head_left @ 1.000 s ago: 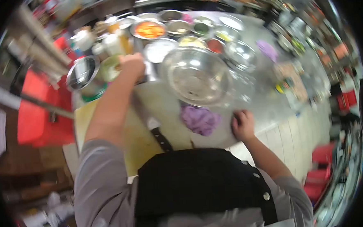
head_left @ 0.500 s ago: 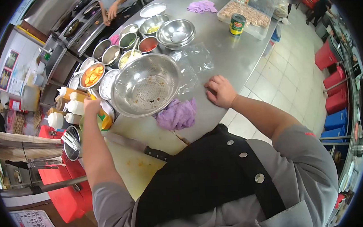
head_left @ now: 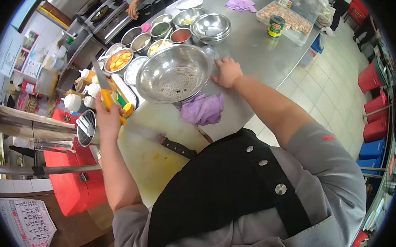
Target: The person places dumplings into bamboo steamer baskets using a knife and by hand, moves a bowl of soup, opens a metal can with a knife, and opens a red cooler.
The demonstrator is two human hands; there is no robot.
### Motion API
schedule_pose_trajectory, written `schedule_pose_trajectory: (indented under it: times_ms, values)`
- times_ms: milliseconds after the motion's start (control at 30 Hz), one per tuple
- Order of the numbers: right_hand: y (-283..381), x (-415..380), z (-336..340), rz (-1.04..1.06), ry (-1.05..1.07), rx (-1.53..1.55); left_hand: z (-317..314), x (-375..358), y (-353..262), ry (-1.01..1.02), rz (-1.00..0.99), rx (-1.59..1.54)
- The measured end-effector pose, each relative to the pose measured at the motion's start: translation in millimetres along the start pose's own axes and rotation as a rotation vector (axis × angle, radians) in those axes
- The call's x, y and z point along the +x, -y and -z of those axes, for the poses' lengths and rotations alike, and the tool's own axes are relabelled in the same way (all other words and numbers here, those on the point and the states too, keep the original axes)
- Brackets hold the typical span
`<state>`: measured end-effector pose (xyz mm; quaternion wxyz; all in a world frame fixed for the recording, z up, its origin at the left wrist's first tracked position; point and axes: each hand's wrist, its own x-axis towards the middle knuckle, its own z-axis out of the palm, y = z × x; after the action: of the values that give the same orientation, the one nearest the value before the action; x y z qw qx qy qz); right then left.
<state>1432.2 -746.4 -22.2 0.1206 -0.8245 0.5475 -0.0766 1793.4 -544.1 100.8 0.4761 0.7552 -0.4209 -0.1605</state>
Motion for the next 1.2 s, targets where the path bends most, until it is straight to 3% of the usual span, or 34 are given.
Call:
schedule_pose_trajectory:
  times_ms: [67, 200, 300, 333, 433, 533, 733, 833, 933, 1200]
  values:
    - [-8.4, 4.0, -14.4, 0.028, 0.017, 0.047, -11.7, -32.0, -29.1, -0.016, 0.070, -0.061]
    - [-44.1, 2.0, -8.3, -0.055, -0.075, 0.162, -35.3, -49.3, 14.3, 0.141, -0.079, -0.070]
    - [-59.5, -6.3, 18.1, -0.111, -0.148, 0.283, -56.1, -56.5, 23.2, 0.093, -0.332, 0.128]
    - [-59.6, -9.2, 26.5, -0.116, -0.163, 0.328, -61.0, -62.4, 4.1, 0.124, -0.245, 0.151]
    - [-55.6, -18.6, 54.2, -0.071, -0.102, 0.344, -80.1, -64.6, -13.9, 0.107, -0.316, 0.296]
    - [-50.9, -18.6, 68.2, -0.039, -0.078, 0.352, -91.2, -50.2, 5.7, 0.122, -0.406, 0.338]
    - [-31.8, -24.3, 73.1, 0.101, -0.172, 0.259, -89.9, -38.9, 23.2, 0.145, -0.480, 0.294]
    - [-23.4, -19.7, 69.8, 0.077, -0.147, 0.309, -93.3, -38.7, 27.0, 0.221, -0.419, 0.184]
    - [-15.5, -19.9, 67.3, 0.063, -0.084, 0.336, -95.1, -46.0, 12.4, 0.346, 0.065, -0.001]
    - [8.3, -14.4, 58.9, 0.088, -0.073, 0.429, -115.4, -58.2, 7.2, 0.514, 0.113, -0.089]
